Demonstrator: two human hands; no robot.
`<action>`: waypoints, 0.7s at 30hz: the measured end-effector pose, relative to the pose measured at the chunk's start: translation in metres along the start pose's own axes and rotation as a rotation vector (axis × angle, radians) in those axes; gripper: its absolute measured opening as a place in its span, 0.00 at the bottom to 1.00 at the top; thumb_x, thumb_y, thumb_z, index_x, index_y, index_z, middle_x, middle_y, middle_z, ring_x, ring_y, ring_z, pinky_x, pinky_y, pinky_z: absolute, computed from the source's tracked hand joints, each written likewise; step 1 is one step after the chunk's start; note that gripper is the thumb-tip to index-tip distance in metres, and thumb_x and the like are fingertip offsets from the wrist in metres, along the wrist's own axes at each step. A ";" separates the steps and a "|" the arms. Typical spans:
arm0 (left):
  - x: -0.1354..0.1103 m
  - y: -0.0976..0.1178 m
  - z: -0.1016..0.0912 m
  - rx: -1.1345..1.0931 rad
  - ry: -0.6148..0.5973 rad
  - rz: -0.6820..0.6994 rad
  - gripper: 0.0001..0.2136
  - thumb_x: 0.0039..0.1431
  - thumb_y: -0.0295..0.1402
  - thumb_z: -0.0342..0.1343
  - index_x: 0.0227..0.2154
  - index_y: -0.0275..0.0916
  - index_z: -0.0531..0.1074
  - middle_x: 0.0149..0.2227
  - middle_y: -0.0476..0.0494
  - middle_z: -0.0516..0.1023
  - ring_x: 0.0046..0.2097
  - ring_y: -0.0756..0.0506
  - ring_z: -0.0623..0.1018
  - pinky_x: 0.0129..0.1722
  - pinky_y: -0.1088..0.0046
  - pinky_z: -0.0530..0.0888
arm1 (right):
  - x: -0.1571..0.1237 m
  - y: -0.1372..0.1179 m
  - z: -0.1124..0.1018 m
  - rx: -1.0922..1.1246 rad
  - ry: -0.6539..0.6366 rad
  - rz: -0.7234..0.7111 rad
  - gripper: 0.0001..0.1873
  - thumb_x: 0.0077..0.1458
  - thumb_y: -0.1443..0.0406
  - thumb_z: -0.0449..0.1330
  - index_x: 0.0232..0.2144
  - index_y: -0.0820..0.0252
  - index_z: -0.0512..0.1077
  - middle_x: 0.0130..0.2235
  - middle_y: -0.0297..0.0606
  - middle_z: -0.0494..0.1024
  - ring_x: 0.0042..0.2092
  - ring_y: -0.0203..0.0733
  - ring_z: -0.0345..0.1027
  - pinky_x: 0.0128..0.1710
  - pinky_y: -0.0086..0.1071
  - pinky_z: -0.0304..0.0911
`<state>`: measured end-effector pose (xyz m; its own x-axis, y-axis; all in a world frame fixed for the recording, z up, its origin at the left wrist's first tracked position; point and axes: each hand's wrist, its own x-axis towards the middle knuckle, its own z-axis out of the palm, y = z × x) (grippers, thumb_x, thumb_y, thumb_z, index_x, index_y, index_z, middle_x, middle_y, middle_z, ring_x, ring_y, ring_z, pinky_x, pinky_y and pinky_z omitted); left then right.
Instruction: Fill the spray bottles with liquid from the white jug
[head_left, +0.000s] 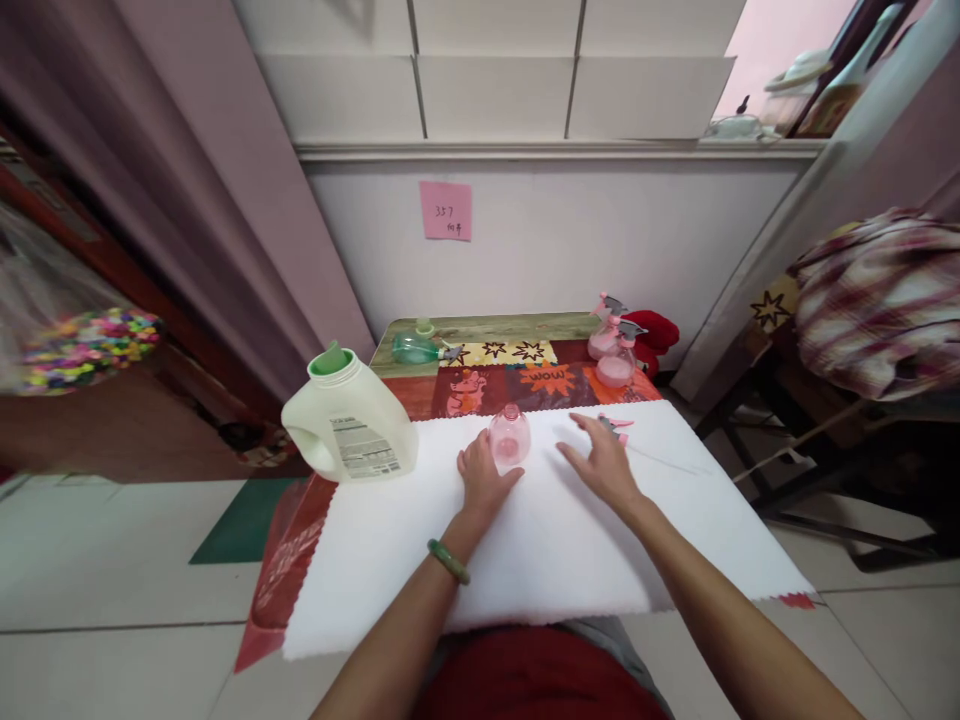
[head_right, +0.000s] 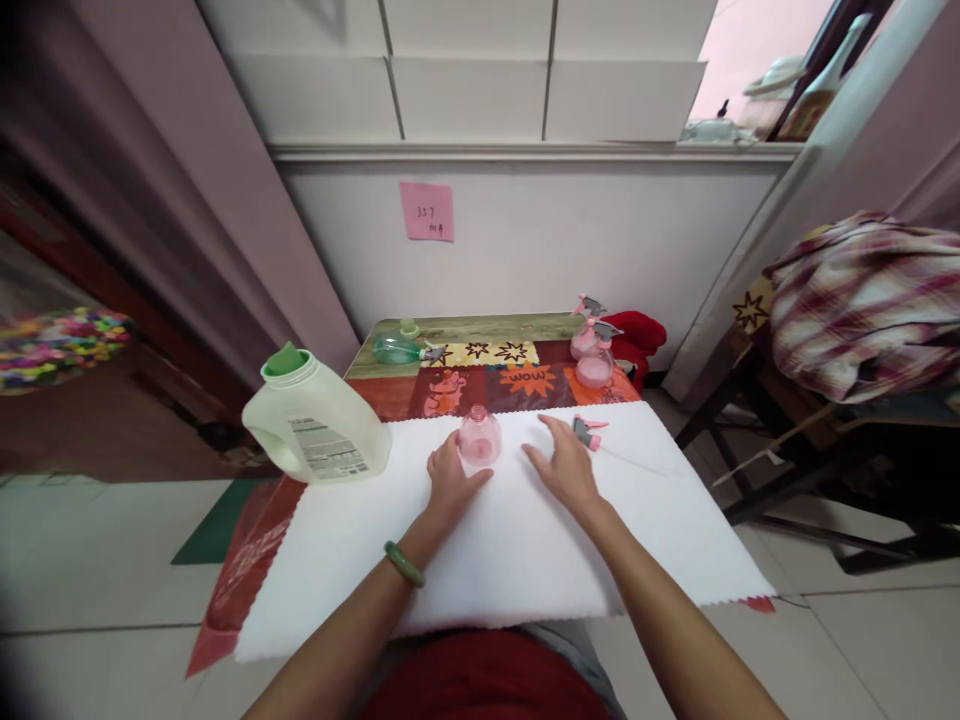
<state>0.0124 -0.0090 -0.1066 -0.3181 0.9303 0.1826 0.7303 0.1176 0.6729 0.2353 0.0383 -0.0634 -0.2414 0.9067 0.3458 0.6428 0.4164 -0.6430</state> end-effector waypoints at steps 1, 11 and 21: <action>-0.002 0.000 -0.001 -0.009 -0.002 0.011 0.42 0.46 0.40 0.67 0.63 0.40 0.56 0.60 0.31 0.72 0.64 0.29 0.69 0.65 0.47 0.54 | -0.003 -0.009 0.013 0.104 -0.042 0.005 0.33 0.57 0.53 0.63 0.62 0.58 0.64 0.59 0.50 0.74 0.58 0.55 0.70 0.59 0.50 0.65; -0.012 -0.009 -0.011 -0.060 -0.014 0.077 0.39 0.49 0.39 0.63 0.63 0.38 0.57 0.60 0.29 0.72 0.62 0.29 0.71 0.64 0.48 0.60 | 0.005 -0.046 0.083 0.242 -0.091 0.172 0.46 0.47 0.57 0.69 0.65 0.53 0.57 0.62 0.47 0.71 0.55 0.54 0.73 0.55 0.49 0.68; -0.022 -0.013 -0.017 -0.138 -0.027 0.071 0.35 0.48 0.37 0.64 0.60 0.36 0.63 0.59 0.29 0.73 0.62 0.29 0.71 0.63 0.45 0.63 | 0.008 -0.028 0.089 0.181 -0.114 0.092 0.46 0.51 0.54 0.66 0.68 0.52 0.55 0.66 0.47 0.68 0.58 0.55 0.70 0.58 0.49 0.66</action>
<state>-0.0004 -0.0370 -0.1071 -0.2511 0.9438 0.2148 0.6599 0.0046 0.7513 0.1507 0.0403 -0.1033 -0.2745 0.9390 0.2074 0.5275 0.3274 -0.7839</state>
